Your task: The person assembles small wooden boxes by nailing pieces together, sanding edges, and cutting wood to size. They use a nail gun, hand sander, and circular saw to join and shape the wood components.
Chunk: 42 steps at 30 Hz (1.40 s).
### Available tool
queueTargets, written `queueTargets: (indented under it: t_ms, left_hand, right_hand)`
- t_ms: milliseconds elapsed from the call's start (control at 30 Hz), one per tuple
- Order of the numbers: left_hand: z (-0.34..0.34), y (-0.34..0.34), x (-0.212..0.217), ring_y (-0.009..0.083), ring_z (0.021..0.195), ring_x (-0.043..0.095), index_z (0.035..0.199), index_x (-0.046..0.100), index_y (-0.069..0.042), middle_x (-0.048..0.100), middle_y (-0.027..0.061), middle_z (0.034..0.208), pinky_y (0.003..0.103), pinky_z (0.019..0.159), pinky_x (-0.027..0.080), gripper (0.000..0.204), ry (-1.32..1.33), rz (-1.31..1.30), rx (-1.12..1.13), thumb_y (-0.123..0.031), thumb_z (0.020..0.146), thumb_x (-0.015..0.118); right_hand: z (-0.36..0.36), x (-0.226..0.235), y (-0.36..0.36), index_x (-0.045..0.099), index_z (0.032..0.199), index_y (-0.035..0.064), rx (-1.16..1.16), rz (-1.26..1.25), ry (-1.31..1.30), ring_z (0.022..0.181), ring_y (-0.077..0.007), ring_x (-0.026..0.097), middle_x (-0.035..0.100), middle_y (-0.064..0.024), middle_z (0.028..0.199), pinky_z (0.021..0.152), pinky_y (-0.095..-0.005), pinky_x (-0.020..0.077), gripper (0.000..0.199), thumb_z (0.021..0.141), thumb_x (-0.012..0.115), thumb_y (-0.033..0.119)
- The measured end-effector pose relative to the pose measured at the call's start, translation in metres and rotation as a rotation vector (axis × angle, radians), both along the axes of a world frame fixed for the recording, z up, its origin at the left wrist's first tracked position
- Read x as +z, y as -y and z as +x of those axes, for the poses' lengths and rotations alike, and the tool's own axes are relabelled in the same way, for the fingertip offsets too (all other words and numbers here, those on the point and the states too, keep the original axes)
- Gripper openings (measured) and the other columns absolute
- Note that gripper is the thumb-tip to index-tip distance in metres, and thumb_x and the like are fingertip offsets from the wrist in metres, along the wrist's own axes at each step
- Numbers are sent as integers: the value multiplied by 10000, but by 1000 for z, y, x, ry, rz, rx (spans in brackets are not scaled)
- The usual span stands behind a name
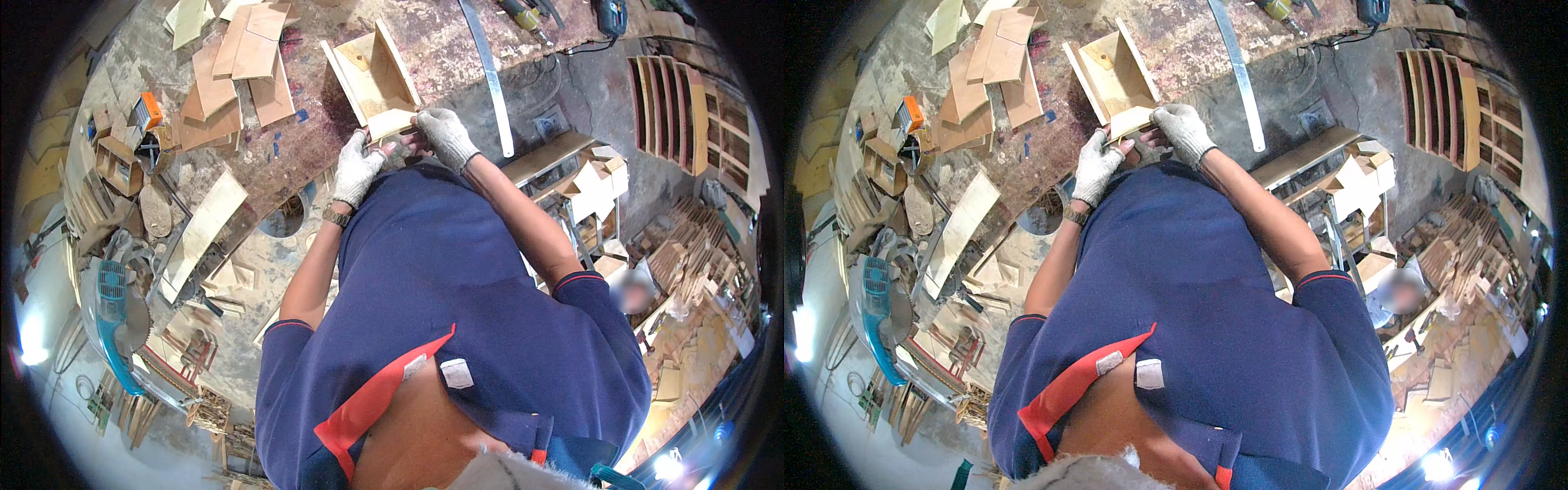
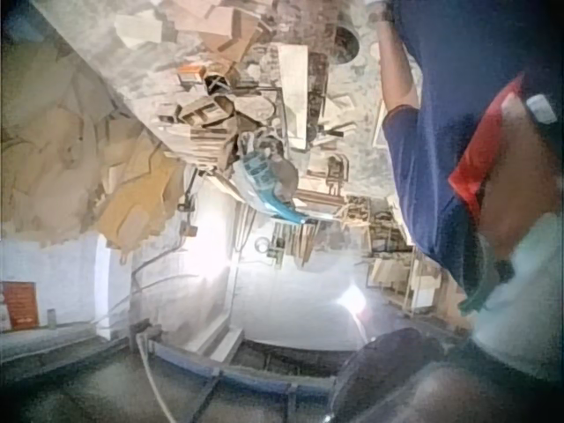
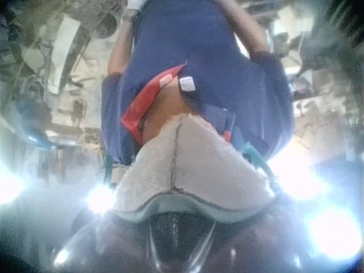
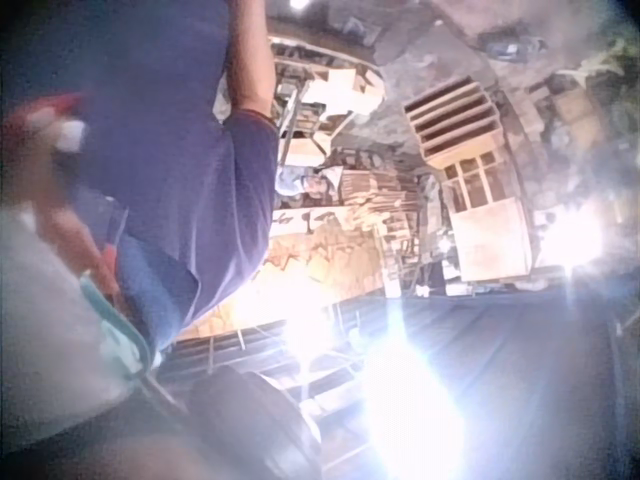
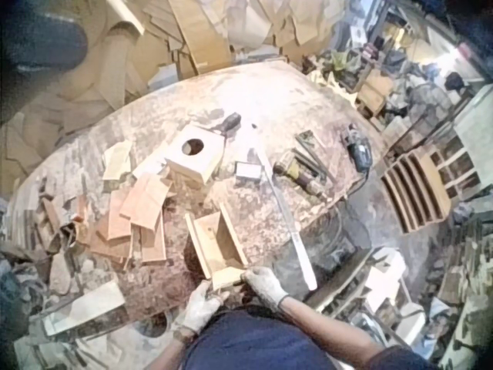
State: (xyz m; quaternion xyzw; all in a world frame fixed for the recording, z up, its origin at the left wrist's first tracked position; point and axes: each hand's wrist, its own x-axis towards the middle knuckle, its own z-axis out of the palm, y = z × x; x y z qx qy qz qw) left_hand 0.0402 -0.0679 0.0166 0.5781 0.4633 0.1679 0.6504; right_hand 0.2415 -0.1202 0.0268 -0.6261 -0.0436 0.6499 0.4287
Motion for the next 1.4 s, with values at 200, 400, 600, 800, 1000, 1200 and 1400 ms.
queueTargets:
  t_ms: [200, 400, 600, 800, 1000, 1200, 1400]
  left_hand:
    - [1, -6, -8, 113, 911, 648, 1290, 624, 55, 721, 73, 1011, 279, 819, 531, 501, -116, -41, -9, -275, 942, 769]
    - [4, -9, -23, 63, 693, 618, 1098, 692, 39, 702, 27, 833, 240, 626, 502, 390, -234, -15, 20, -312, 946, 771]
    - [7, -16, -19, 139, 613, 611, 1047, 703, -3, 685, 50, 757, 321, 606, 511, 366, -424, 47, 6, -327, 911, 804]
    - [6, -13, -4, 253, 783, 638, 1001, 690, -38, 678, 118, 993, 403, 693, 520, 351, -463, 481, 61, -276, 811, 864]
    - [-8, -48, -16, 402, 1331, 553, 955, 630, -53, 531, 156, 1510, 410, 1074, 512, 233, -391, 1123, -344, -121, 791, 782]
    - [-9, -54, -31, 394, 1324, 555, 895, 579, -54, 572, 96, 1481, 423, 1085, 511, 179, -357, 1011, -428, -63, 799, 730]
    - [-11, -53, -35, 393, 1249, 602, 929, 632, -60, 595, 109, 1448, 436, 1039, 539, 176, -338, 1024, -400, -83, 790, 738]
  right_hand:
    - [3, -2, -6, 606, 1181, -103, -18, -32, -32, 745, -233, 743, 707, -182, 953, 600, -308, 617, 300, 1018, 566, 146]
    - [1, -23, -10, 619, 1182, -88, -138, 48, -118, 772, -229, 745, 714, -185, 957, 623, -296, 622, 320, 1011, 661, 180]
    - [1, -21, -6, 656, 1149, -87, 2, 85, -42, 786, -190, 740, 732, -149, 987, 624, -264, 597, 333, 992, 701, 203]
    - [1, -9, -9, 680, 1128, -82, 74, 7, 67, 773, -177, 734, 738, -130, 962, 610, -278, 593, 372, 969, 731, 251]
    - [4, -14, -9, 688, 1126, -74, 109, -27, 77, 747, -182, 729, 743, -128, 930, 605, -303, 601, 412, 957, 746, 297]
    - [2, -27, -8, 712, 1109, -64, 135, 6, 163, 742, -180, 725, 742, -117, 931, 618, -304, 598, 489, 923, 774, 384]
    - [5, -38, -7, 755, 1016, -53, 171, 33, 277, 701, -168, 717, 737, -97, 851, 624, -317, 589, 504, 886, 796, 432]
